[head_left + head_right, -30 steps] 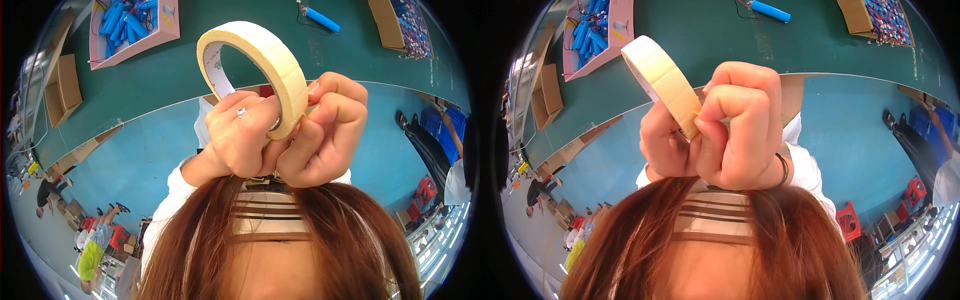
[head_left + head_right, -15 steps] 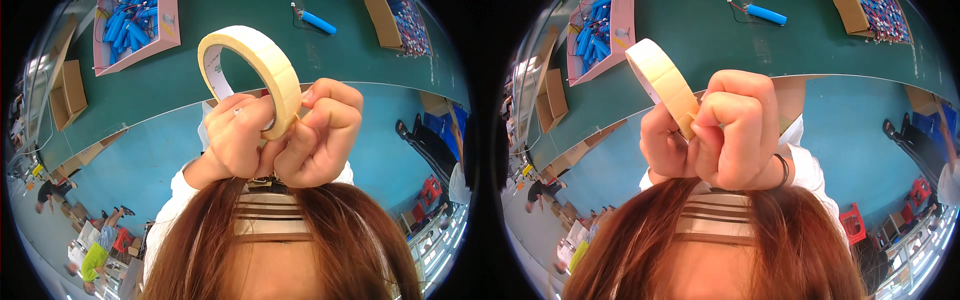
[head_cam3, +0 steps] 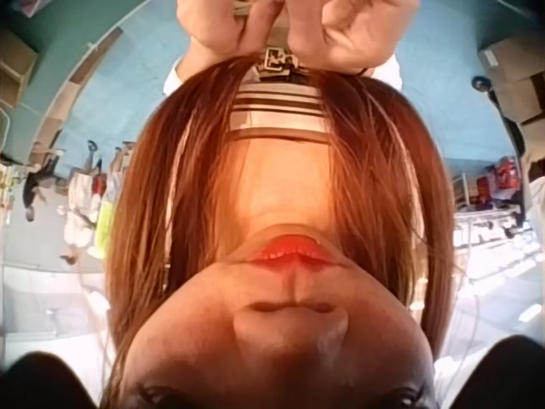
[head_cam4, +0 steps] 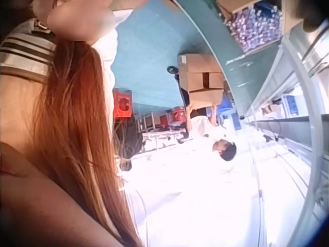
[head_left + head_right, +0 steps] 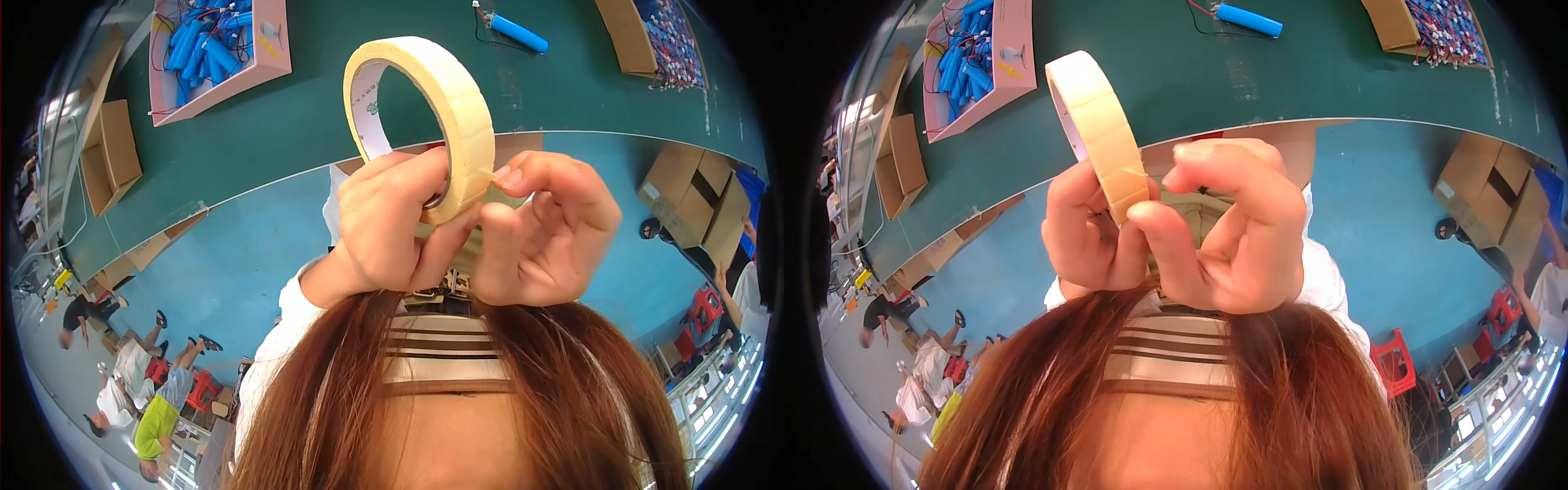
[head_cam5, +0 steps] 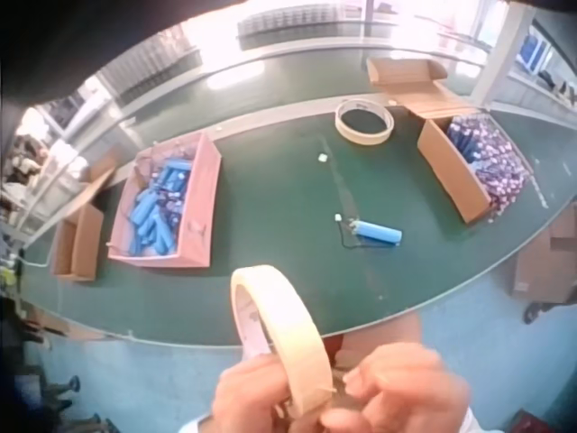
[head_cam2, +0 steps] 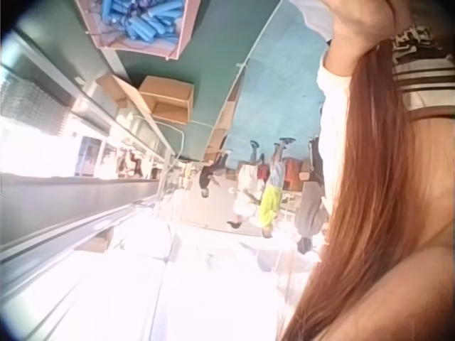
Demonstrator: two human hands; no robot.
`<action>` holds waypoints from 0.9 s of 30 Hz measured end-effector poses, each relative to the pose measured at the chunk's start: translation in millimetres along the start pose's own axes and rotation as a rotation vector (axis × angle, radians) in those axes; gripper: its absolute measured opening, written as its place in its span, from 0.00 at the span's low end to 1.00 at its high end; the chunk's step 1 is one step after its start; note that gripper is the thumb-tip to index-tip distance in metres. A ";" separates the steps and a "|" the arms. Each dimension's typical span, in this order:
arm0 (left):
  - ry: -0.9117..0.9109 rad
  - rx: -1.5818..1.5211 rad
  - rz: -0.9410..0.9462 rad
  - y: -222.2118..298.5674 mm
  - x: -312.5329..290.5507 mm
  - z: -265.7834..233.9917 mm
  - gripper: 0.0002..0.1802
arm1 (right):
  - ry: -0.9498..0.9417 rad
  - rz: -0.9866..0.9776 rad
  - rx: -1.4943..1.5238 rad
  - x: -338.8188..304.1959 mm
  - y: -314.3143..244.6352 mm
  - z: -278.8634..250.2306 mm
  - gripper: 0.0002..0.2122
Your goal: Apply small pieces of masking tape to the ends of electronic components at an assembly line.
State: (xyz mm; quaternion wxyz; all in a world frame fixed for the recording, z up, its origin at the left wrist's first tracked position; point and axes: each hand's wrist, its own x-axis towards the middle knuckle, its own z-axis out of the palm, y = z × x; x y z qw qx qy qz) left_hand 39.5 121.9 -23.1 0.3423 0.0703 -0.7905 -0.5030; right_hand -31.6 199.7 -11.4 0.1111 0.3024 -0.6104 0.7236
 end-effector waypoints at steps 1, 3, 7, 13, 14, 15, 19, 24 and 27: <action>-0.002 -0.016 -0.020 0.4 -0.6 -0.8 0.20 | -0.001 0.000 0.001 1.7 -0.6 -2.0 0.12; 0.015 0.004 0.020 -0.9 -0.3 0.3 0.20 | -0.187 -0.073 -0.075 5.1 0.0 -9.0 0.09; 0.037 0.106 0.137 -2.9 2.7 2.4 0.22 | -0.179 -0.059 -0.070 1.5 2.1 -10.3 0.07; 0.040 0.145 0.151 1.0 5.5 2.4 0.22 | -0.207 0.115 0.015 3.9 -2.8 -13.8 0.07; 0.041 0.148 0.152 1.1 5.8 1.6 0.22 | -0.214 0.128 0.030 2.8 -0.8 -13.7 0.06; 0.021 0.157 0.162 -0.6 8.1 1.8 0.21 | -0.219 0.145 0.040 3.4 1.6 -13.9 0.05; -0.007 0.249 0.247 -6.8 13.8 -0.3 0.19 | -0.224 0.266 0.050 2.3 -2.6 -14.6 0.04; -0.011 0.359 0.310 -7.9 18.5 -3.5 0.18 | -0.168 0.225 0.011 -2.5 5.3 -11.2 0.04; 0.011 0.443 0.350 -11.6 17.1 -4.5 0.18 | -0.298 -0.045 -0.322 13.6 12.7 -16.4 0.04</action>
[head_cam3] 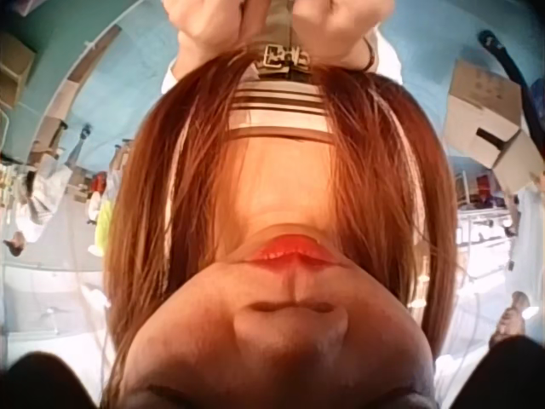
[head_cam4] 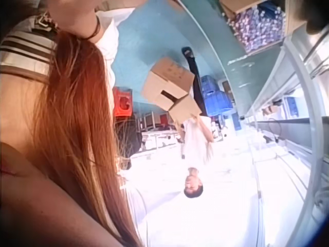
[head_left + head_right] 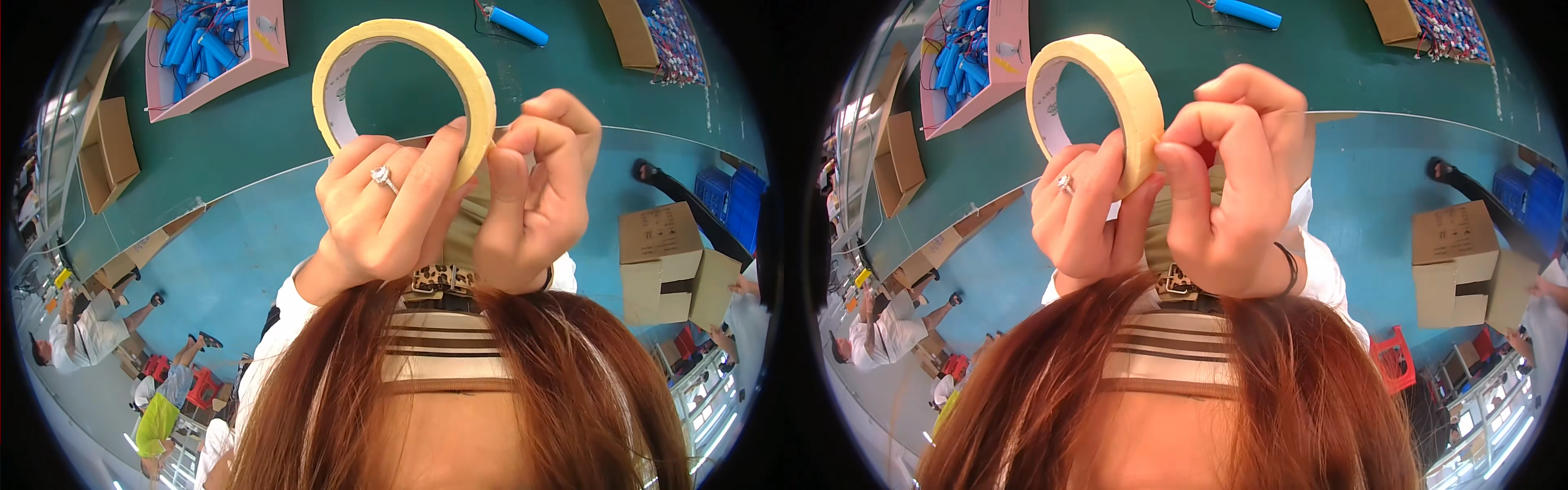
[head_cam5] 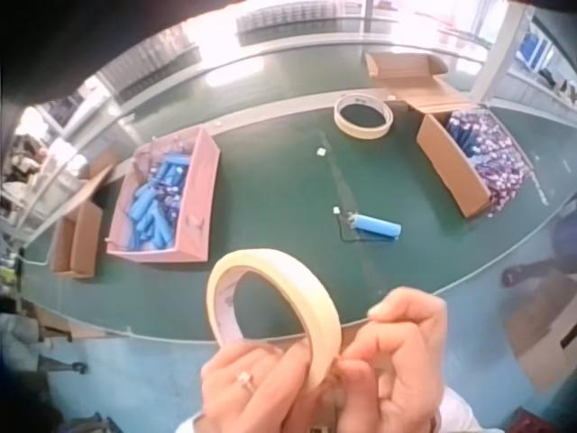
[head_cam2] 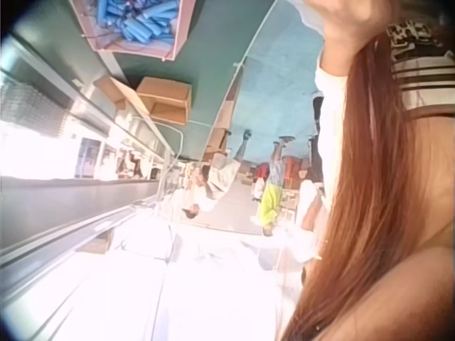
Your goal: Apply small pieces of masking tape to the ends of electronic components at an assembly line.
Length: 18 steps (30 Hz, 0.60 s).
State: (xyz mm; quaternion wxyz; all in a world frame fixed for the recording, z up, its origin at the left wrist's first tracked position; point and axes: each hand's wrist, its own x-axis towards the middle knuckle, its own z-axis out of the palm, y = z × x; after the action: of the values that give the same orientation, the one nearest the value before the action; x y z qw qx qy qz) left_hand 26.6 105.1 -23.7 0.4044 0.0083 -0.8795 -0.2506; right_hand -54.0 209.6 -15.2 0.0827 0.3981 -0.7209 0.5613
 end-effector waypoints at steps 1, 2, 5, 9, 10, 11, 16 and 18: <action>-0.004 0.034 0.002 -0.7 -0.5 0.4 0.18 | 0.000 0.001 -0.002 -1.0 -0.8 0.4 0.04; -0.005 0.032 0.002 -1.8 -1.1 0.6 0.18 | -0.027 0.128 0.096 -3.3 -2.0 1.4 0.06; -0.005 0.072 0.010 -4.6 -1.8 -0.1 0.19 | -0.081 0.277 0.217 -4.6 -3.4 -0.1 0.08; -0.008 0.074 0.020 -7.9 -0.7 -0.2 0.18 | -0.108 0.420 0.376 -1.5 -8.3 -2.6 0.09; -0.004 0.069 0.022 -9.2 -0.3 0.6 0.18 | -0.107 0.415 0.374 -1.3 -6.1 -1.9 0.09; 0.000 0.068 0.026 -10.1 0.2 0.8 0.18 | -0.091 0.393 0.397 -1.7 -2.5 -0.8 0.07; -0.025 0.102 0.022 -13.6 4.0 0.5 0.17 | -0.132 0.376 0.416 2.5 0.6 -5.9 0.05; 0.021 0.153 -0.001 -25.9 2.2 -2.3 0.18 | 0.028 0.374 0.461 3.7 3.8 -7.2 0.08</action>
State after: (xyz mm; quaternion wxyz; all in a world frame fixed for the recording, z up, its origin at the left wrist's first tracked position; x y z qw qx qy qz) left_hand 21.8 80.9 -32.5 0.4119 0.0423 -0.8918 -0.1826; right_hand -61.4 214.2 -13.3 -0.1047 0.2585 -0.6342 0.7211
